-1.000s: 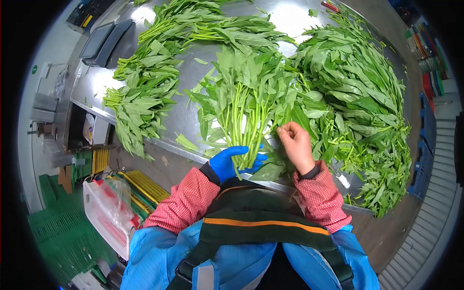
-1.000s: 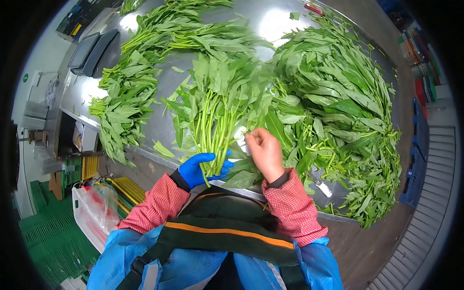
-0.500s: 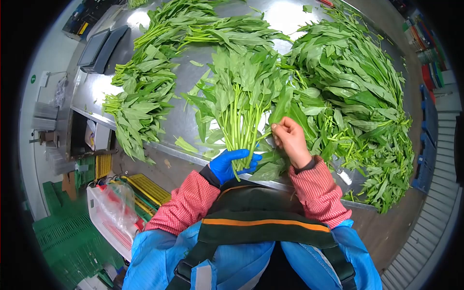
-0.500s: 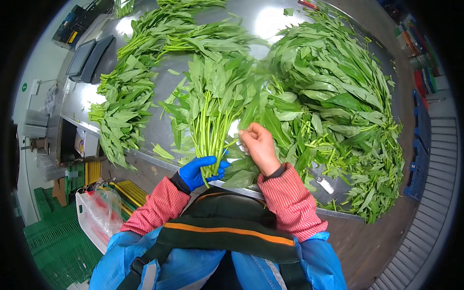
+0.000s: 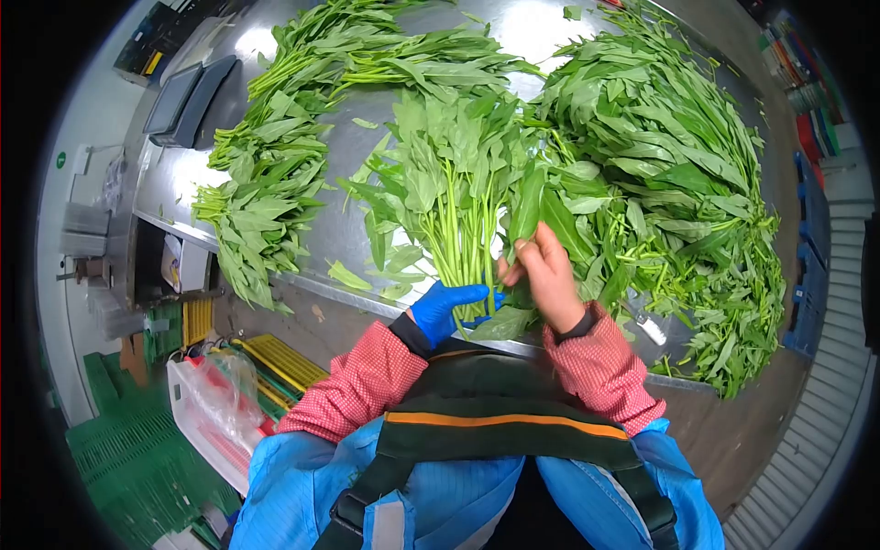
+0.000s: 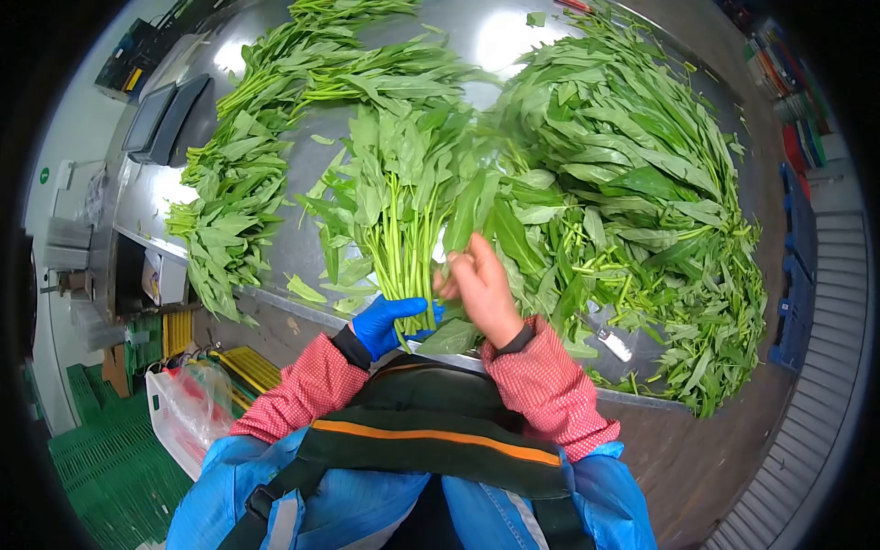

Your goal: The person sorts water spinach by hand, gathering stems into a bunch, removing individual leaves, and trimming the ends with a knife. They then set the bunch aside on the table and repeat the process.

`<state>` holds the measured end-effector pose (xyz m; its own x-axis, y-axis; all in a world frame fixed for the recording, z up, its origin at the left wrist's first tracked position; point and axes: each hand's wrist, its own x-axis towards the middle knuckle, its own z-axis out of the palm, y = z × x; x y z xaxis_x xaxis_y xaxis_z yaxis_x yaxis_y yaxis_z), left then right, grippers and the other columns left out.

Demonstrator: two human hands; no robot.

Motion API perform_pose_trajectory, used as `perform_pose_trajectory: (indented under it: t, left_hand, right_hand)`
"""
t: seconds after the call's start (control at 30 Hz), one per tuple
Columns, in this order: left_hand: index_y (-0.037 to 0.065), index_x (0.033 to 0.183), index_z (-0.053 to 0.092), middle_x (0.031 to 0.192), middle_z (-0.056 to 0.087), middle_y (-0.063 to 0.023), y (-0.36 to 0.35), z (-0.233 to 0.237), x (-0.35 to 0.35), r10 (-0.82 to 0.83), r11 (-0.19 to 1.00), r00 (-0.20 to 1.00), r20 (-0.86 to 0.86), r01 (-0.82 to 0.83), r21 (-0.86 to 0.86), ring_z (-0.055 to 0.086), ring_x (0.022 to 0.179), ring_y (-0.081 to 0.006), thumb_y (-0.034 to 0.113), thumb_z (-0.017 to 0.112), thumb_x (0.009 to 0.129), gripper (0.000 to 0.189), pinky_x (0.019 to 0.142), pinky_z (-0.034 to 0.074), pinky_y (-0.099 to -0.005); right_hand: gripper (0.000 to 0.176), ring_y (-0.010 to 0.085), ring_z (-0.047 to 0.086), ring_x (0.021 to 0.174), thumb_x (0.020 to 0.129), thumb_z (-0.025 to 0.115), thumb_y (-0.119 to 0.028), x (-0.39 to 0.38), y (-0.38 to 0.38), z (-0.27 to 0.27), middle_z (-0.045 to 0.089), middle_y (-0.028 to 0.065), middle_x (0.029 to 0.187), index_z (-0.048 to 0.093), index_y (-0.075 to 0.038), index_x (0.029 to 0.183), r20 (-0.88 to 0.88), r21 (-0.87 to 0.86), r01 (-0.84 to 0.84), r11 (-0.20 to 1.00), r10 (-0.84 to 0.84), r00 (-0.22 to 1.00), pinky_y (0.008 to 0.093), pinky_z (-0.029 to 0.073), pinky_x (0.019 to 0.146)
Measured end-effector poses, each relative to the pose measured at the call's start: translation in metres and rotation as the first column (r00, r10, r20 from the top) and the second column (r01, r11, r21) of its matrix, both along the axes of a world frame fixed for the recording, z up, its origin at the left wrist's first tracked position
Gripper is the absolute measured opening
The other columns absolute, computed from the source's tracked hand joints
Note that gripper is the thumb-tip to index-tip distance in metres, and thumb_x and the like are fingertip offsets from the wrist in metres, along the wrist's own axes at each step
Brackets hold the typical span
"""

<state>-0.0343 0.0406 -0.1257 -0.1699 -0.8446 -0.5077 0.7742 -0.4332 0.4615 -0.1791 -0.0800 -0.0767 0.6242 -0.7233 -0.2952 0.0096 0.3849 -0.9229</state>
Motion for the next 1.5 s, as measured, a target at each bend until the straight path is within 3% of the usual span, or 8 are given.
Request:
perform_pose_trajectory:
  t: [0.2, 0.37, 0.6, 0.67, 0.77, 0.9, 1.23, 1.5]
  left_hand:
    - [0.006, 0.118, 0.054, 0.106, 0.061, -0.0092, 0.016, -0.052, 0.006, -0.033, 0.999, 0.995, -0.098, 0.032, -0.018, 0.061, 0.095, -0.0220, 0.013, 0.058, 0.091, 0.029, 0.083, 0.053, -0.0376]
    - [0.002, 0.108, 0.058, 0.101, 0.064, -0.0126, 0.012, -0.031, 0.003, -0.044, 0.998, 0.995, -0.091, 0.040, -0.045, 0.064, 0.092, -0.0238, 0.015, 0.052, 0.095, 0.020, 0.083, 0.054, -0.0359]
    - [0.004, 0.121, 0.052, 0.096, 0.065, -0.0112, 0.005, 0.000, 0.007, 0.057, 0.991, 0.998, 0.000, -0.056, 0.122, 0.065, 0.085, -0.0225, 0.010, 0.065, 0.086, 0.038, 0.076, 0.055, -0.0366]
    - [0.004, 0.121, 0.052, 0.098, 0.065, -0.0143, 0.007, 0.002, 0.009, 0.051, 0.987, 0.999, 0.005, -0.051, 0.154, 0.065, 0.085, -0.0226, 0.011, 0.065, 0.086, 0.038, 0.075, 0.055, -0.0351]
    - [0.004, 0.123, 0.050, 0.100, 0.064, -0.0144, 0.005, 0.004, 0.011, 0.040, 0.993, 0.999, -0.012, -0.038, 0.116, 0.064, 0.083, -0.0224, 0.013, 0.065, 0.086, 0.042, 0.075, 0.055, -0.0352]
    - [0.003, 0.123, 0.050, 0.100, 0.064, -0.0138, 0.002, 0.012, 0.015, 0.006, 0.989, 0.998, -0.059, 0.003, 0.145, 0.064, 0.084, -0.0224, 0.014, 0.067, 0.085, 0.043, 0.075, 0.055, -0.0343]
    - [0.003, 0.113, 0.060, 0.102, 0.065, -0.0039, 0.016, -0.006, 0.022, -0.068, 0.994, 0.890, 0.450, 0.099, -0.047, 0.061, 0.095, -0.0143, 0.010, 0.071, 0.080, 0.035, 0.085, 0.048, -0.0271]
    - [0.002, 0.133, 0.044, 0.122, 0.057, -0.0208, 0.032, -0.004, 0.041, -0.063, 0.983, 0.908, -0.414, 0.129, 0.133, 0.057, 0.113, -0.0324, 0.022, 0.061, 0.090, 0.050, 0.098, 0.046, -0.0442]
  right_hand:
    - [0.010, 0.0108, 0.053, 0.051, 0.091, 0.051, -0.009, -0.004, 0.054, 0.027, 0.055, 0.0048, 0.058, 0.044, -0.004, 0.087, -0.273, -0.484, -0.453, 0.749, 0.363, 0.891, 0.0290, 0.042, 0.048]
    - [0.005, 0.0121, 0.050, 0.047, 0.091, 0.050, -0.008, -0.011, 0.041, 0.061, 0.054, 0.0037, 0.059, 0.049, -0.005, 0.094, 0.020, 0.090, -0.599, 0.796, 0.600, 0.800, 0.0262, 0.039, 0.044]
    - [0.034, 0.0153, 0.052, 0.043, 0.099, 0.039, -0.038, -0.040, 0.003, 0.063, 0.057, 0.0083, 0.065, 0.050, -0.006, 0.104, 0.571, 0.131, -0.113, 0.985, 0.018, 0.821, 0.0270, 0.043, 0.039]
    - [0.046, 0.0140, 0.052, 0.044, 0.098, 0.036, -0.047, -0.042, -0.036, 0.058, 0.055, 0.0069, 0.058, 0.055, -0.006, 0.089, 0.214, 0.183, 0.299, 0.937, -0.335, 0.918, 0.0255, 0.040, 0.041]
    - [0.048, 0.0122, 0.048, 0.042, 0.097, 0.042, -0.048, -0.045, -0.031, -0.014, 0.053, 0.0041, 0.053, 0.056, -0.003, 0.087, -0.560, -0.156, -0.108, 0.982, 0.002, 0.828, 0.0238, 0.036, 0.040]
    - [0.033, 0.0079, 0.038, 0.039, 0.095, 0.054, -0.031, -0.010, 0.009, -0.049, 0.048, 0.0011, 0.050, 0.056, -0.004, 0.077, -0.146, 0.415, -0.058, 0.908, 0.129, 0.981, 0.0241, 0.025, 0.036]
    - [0.019, 0.0066, 0.048, 0.046, 0.093, 0.056, -0.017, 0.005, 0.034, -0.032, 0.057, 0.0014, 0.058, 0.060, 0.000, 0.087, -0.295, 0.079, -0.183, 0.980, 0.199, 0.935, 0.0219, 0.037, 0.043]
    - [0.022, 0.0414, 0.059, 0.071, 0.089, 0.051, -0.025, 0.016, 0.044, -0.031, 0.063, 0.0197, 0.075, 0.063, -0.006, 0.093, -0.610, -0.394, -0.461, 0.795, 0.149, 0.778, 0.0468, 0.048, 0.065]
